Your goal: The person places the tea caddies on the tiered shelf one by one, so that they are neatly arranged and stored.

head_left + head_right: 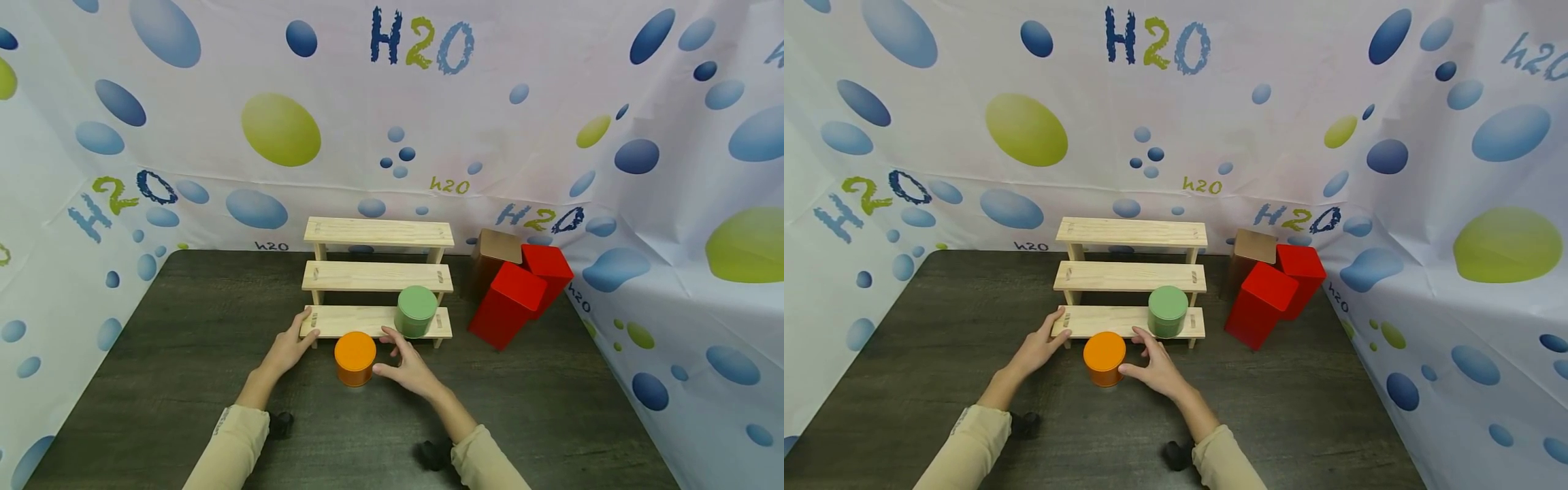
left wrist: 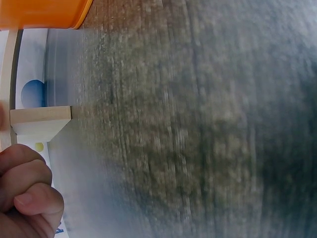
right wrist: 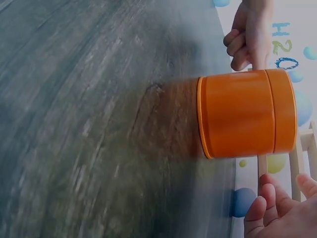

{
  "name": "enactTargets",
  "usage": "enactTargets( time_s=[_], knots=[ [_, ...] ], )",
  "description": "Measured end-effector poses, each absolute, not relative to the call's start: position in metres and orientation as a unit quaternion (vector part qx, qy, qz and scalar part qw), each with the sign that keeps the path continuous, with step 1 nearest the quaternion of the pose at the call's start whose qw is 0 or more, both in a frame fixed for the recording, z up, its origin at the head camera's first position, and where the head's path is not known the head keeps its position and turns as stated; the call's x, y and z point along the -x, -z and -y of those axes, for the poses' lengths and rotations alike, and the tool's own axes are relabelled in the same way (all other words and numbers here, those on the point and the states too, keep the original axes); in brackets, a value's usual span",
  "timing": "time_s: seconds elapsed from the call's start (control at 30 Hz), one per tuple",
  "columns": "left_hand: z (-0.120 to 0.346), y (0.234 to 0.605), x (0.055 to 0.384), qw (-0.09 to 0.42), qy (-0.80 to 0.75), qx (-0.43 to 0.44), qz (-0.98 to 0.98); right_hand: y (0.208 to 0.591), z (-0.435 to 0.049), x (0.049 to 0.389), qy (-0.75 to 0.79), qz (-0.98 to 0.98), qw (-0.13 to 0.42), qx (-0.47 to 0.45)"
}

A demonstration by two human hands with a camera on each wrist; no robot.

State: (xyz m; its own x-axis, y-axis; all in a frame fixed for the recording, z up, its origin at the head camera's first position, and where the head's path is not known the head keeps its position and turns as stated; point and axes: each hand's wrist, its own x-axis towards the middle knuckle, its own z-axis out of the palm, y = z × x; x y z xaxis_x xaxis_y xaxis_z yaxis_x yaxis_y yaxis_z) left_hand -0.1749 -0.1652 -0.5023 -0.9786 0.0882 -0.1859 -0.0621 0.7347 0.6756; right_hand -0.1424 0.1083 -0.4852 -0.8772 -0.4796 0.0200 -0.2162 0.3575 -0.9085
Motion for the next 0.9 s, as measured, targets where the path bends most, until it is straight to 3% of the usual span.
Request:
enactTargets(
  time_s=[0.27,0.9],
  knots=[
    [0.166,0.505,0.176,0.102,-0.363,-0.010,-0.926,0.504,-0.099,0.147,0.517,-0.816,0.116,0.230],
    [0.166,0.502,0.176,0.107,-0.361,-0.002,-0.926,0.509,-0.083,0.145,0.510,-0.823,0.125,0.218]
  ],
)
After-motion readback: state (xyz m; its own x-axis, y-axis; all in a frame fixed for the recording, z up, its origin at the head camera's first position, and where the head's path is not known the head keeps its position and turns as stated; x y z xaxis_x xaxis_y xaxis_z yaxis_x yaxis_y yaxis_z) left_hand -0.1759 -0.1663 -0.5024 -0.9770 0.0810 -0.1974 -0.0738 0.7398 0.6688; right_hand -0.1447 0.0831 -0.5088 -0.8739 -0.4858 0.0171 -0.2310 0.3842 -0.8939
